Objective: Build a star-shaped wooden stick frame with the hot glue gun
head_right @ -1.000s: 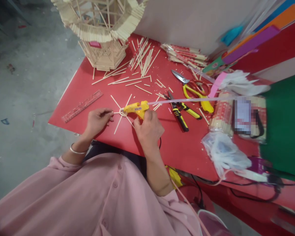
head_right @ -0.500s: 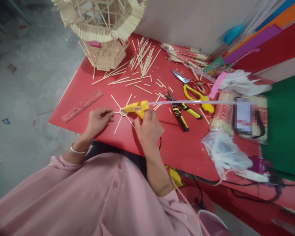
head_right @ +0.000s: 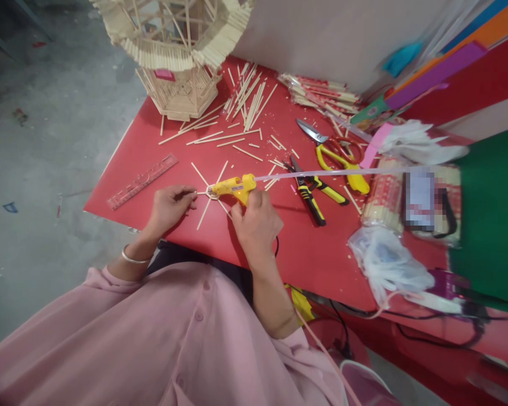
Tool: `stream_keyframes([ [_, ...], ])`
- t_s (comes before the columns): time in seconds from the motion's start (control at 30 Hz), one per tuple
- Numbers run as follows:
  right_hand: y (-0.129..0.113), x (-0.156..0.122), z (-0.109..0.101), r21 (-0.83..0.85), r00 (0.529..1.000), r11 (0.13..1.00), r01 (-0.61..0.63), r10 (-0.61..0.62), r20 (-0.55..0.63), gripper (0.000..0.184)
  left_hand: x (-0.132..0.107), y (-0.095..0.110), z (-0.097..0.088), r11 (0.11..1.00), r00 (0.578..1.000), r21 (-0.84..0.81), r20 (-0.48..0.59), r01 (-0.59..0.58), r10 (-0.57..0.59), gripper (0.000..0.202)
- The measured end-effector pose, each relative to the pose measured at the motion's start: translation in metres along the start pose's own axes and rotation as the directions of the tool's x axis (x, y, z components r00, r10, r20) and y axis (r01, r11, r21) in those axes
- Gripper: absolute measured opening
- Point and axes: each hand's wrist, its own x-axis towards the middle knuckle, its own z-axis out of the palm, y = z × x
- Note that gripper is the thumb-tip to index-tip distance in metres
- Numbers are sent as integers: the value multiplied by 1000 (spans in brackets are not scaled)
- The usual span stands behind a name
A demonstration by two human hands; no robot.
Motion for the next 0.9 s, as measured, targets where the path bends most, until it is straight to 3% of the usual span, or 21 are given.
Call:
stream_keyframes([
  [0.9,-1,1,-1,34,1000,999,0,0,-12,38,-1,5,2,997,999,-50,8,53,-53,6],
])
